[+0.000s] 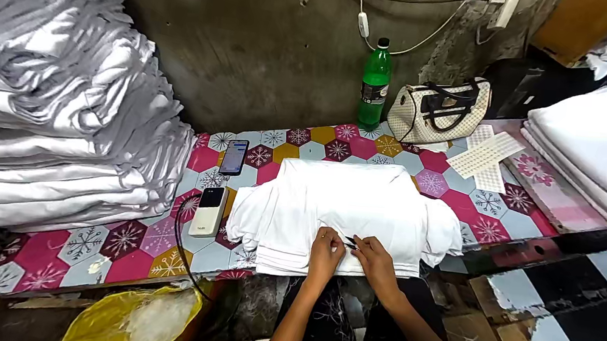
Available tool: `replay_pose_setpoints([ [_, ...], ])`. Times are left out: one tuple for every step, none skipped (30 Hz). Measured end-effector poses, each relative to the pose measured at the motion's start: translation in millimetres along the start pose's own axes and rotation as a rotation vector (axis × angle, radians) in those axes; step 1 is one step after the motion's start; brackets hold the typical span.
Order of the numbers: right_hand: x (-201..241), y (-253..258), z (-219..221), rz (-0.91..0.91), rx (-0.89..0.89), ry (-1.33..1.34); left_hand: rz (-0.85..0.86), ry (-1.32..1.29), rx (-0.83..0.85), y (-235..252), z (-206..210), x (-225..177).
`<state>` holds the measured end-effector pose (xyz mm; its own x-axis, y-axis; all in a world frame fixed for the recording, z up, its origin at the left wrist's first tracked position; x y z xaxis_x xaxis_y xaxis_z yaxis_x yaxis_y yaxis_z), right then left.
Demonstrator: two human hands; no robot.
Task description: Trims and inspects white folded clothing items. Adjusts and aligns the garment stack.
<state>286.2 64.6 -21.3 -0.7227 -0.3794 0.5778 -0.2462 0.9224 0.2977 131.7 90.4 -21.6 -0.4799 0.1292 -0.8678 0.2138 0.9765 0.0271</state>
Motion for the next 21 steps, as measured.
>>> replay_pose_setpoints([
  [2.0,-0.3,3.0,-0.012,-0.023,-0.023,-0.003,-0.008,-0.006,-0.4,-0.1,0.8],
  [3.6,-0.1,4.7,-0.018,-0.043,-0.04,-0.005,-0.012,-0.012,-0.6,0.0,1.3],
  [4.8,0.5,5.7,-0.022,-0.06,-0.054,-0.005,-0.013,-0.014,-0.7,0.1,1.4],
  [5.6,1.1,6.7,-0.027,-0.076,-0.062,-0.004,-0.012,-0.016,-1.0,0.1,1.5],
  [6.1,1.4,7.7,-0.033,-0.094,-0.072,-0.001,-0.013,-0.018,-1.5,0.2,1.7],
  [6.4,1.7,8.3,-0.039,-0.111,-0.083,0.004,-0.015,-0.022,-1.7,0.6,2.1],
  [6.3,2.1,8.7,-0.044,-0.127,-0.093,0.008,-0.015,-0.027,-1.6,1.1,2.6],
  [6.0,2.5,9.5,-0.047,-0.136,-0.102,0.01,-0.016,-0.032,-1.4,1.7,3.2],
  [5.9,2.9,10.6,-0.05,-0.141,-0.109,0.009,-0.015,-0.035,-1.3,2.4,4.4],
  [5.6,2.8,11.7,-0.052,-0.145,-0.114,0.002,-0.006,-0.026,-1.3,3.4,5.3],
  [5.2,2.4,12.0,-0.051,-0.148,-0.114,-0.018,0.017,0.002,-1.6,4.2,5.3],
  [4.3,2.0,11.6,-0.044,-0.147,-0.104,-0.061,0.062,0.071,-2.6,4.5,4.3],
  [3.2,1.8,9.4,-0.023,-0.145,-0.076,-0.139,0.134,0.201,-4.5,4.4,1.9],
  [1.4,1.9,5.1,0.017,-0.135,-0.028,-0.231,0.227,0.368,-7.1,3.9,-1.5],
  [-0.3,2.2,-1.3,0.07,-0.122,0.031,-0.319,0.313,0.521,-10.1,2.1,-6.1],
  [-1.9,2.3,-8.0,0.122,-0.114,0.084,-0.381,0.38,0.607,-12.3,-2.4,-12.9],
  [-3.4,2.6,-13.8,0.155,-0.112,0.115,-0.407,0.419,0.603,-11.6,-9.4,-21.7],
  [-4.3,3.3,-18.3,0.173,-0.11,0.134,-0.389,0.436,0.52,-6.8,-17.1,-30.4],
  [-4.6,4.4,-21.1,0.181,-0.108,0.148,-0.326,0.439,0.397,1.5,-22.8,-36.4],
  [-4.9,5.5,-22.1,0.186,-0.106,0.16,-0.235,0.44,0.283,11.8,-24.5,-37.4],
  [-5.4,6.3,-22.0,0.189,-0.101,0.167,-0.134,0.436,0.212,22.4,-22.0,-33.6],
])
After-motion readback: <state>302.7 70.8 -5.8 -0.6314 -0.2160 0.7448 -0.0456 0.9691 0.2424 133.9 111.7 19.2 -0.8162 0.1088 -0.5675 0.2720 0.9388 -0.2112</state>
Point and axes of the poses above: each hand's wrist, its own y-axis towards the middle knuckle, its own z-axis out of the palm, x = y × z, the point moved 7 cm from there along y, towards the middle knuckle, and after that the axes turned 11 degrees about x, right-handed, at the moved point
